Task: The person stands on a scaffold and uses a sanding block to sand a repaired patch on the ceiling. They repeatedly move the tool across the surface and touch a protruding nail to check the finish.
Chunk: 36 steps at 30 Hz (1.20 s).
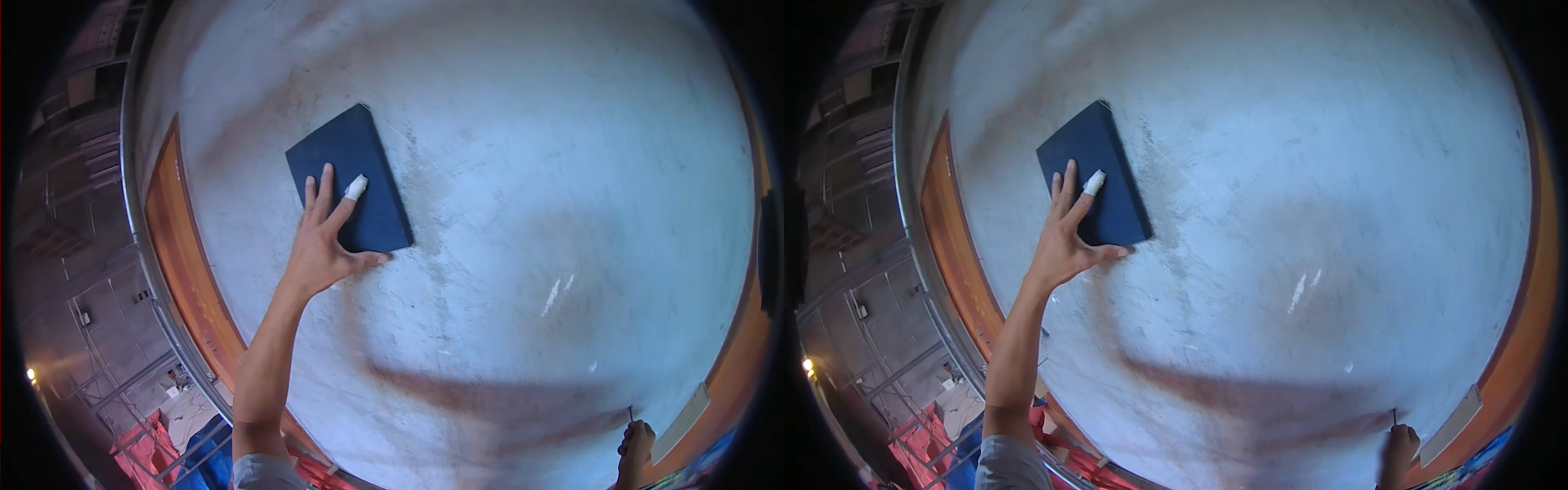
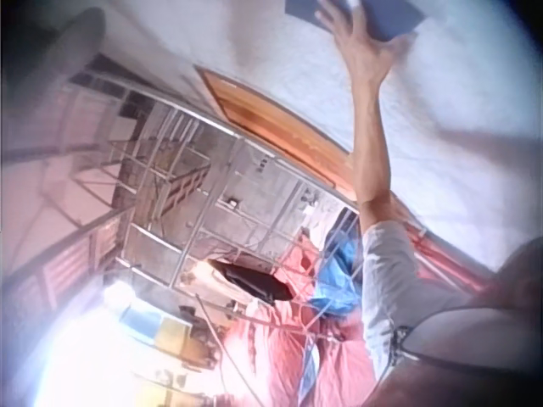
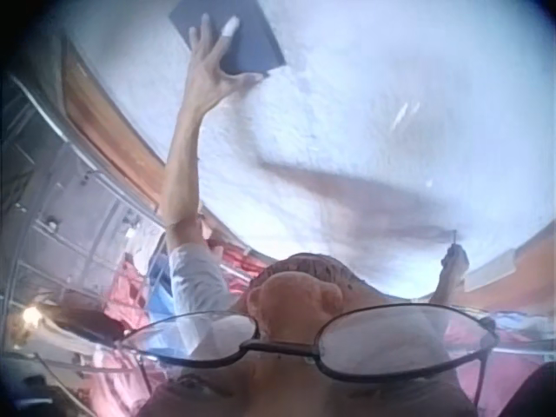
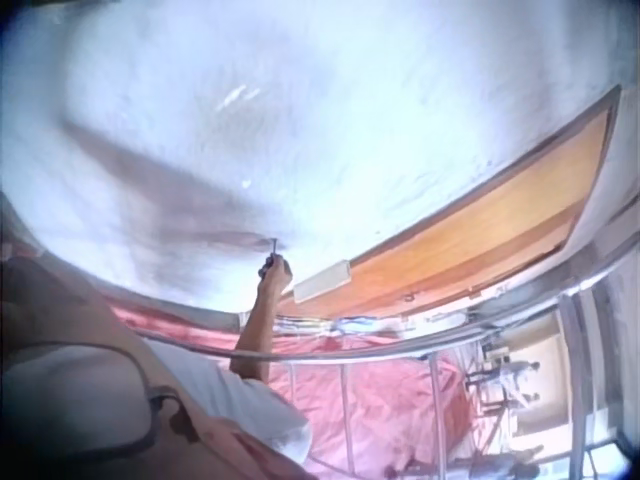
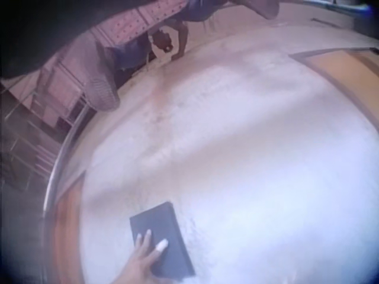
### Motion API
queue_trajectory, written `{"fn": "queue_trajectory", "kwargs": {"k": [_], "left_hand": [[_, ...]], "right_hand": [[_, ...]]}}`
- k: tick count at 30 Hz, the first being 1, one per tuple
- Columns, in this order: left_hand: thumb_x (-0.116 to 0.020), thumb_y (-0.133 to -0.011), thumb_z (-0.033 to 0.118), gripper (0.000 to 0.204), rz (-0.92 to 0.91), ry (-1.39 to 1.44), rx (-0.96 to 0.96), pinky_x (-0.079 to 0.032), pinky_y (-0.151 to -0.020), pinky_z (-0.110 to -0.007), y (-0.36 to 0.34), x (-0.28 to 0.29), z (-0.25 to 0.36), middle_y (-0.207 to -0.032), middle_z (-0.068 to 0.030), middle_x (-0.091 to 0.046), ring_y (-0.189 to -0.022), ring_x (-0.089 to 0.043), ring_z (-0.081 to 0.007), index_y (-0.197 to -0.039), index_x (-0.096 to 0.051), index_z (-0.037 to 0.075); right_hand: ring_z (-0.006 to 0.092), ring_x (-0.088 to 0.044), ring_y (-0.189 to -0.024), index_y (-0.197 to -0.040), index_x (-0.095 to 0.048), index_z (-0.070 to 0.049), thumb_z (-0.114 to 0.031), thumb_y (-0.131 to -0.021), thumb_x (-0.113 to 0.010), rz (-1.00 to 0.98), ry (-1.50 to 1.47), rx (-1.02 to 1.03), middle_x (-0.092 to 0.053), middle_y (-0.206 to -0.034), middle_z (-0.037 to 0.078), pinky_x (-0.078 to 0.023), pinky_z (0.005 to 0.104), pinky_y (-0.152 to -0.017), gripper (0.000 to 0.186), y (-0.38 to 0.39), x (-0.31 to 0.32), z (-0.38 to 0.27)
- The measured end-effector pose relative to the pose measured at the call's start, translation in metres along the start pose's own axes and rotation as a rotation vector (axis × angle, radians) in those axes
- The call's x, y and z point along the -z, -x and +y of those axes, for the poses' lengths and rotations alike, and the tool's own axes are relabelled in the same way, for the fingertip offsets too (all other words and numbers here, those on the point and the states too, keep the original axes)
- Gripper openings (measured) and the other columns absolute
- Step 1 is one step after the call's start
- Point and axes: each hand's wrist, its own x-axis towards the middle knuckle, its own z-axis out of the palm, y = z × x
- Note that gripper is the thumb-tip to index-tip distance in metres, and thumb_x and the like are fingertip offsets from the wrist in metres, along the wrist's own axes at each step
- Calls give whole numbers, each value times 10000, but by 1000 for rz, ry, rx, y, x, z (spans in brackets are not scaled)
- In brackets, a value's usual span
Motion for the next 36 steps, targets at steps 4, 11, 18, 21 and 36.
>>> {"fn": "queue_trajectory", "kwargs": {"k": [4,11,18,21,36], "left_hand": [[-1027,-507,584,1275,5,-24,17,-337,-1263,-626,-7,-4,-1,-1800,-181,-190,-1643,-168,-474,-1625,-519,241],[-995,-546,636,1208,25,-1,19,-378,-1223,-649,-26,8,1,-1785,-224,-223,-1615,-218,-535,-1594,-565,216],[-1001,-556,642,1261,-1,-16,49,-350,-1250,-622,-30,13,12,-1783,-228,-217,-1626,-195,-509,-1634,-503,216],[-990,-569,659,1277,9,14,69,-344,-1255,-613,-35,12,17,-1777,-248,-218,-1628,-182,-511,-1648,-478,209],[-915,-751,654,1244,112,43,251,-328,-1262,-547,-73,-2,55,-1719,-384,-229,-1594,-239,-562,-1675,-348,46]], "right_hand": [[99,-370,-392,-759,-542,-83,-165,-890,-610,5,-13,1,-468,-603,8,-247,293,-334,168,-1,-3,2],[93,-353,-388,-761,-557,-101,-192,-912,-592,-17,0,-8,-461,-609,-6,-239,281,-330,180,-8,2,7],[97,-347,-383,-767,-557,-94,-206,-908,-601,-7,-7,-5,-462,-613,3,-240,281,-322,186,-10,5,14],[97,-340,-374,-791,-565,-80,-219,-916,-598,1,-19,0,-464,-611,7,-231,289,-310,190,-18,7,25],[94,-315,-337,-867,-586,-83,-214,-978,-580,-1,-22,-33,-440,-569,-5,-212,295,-287,172,-30,5,44]]}}
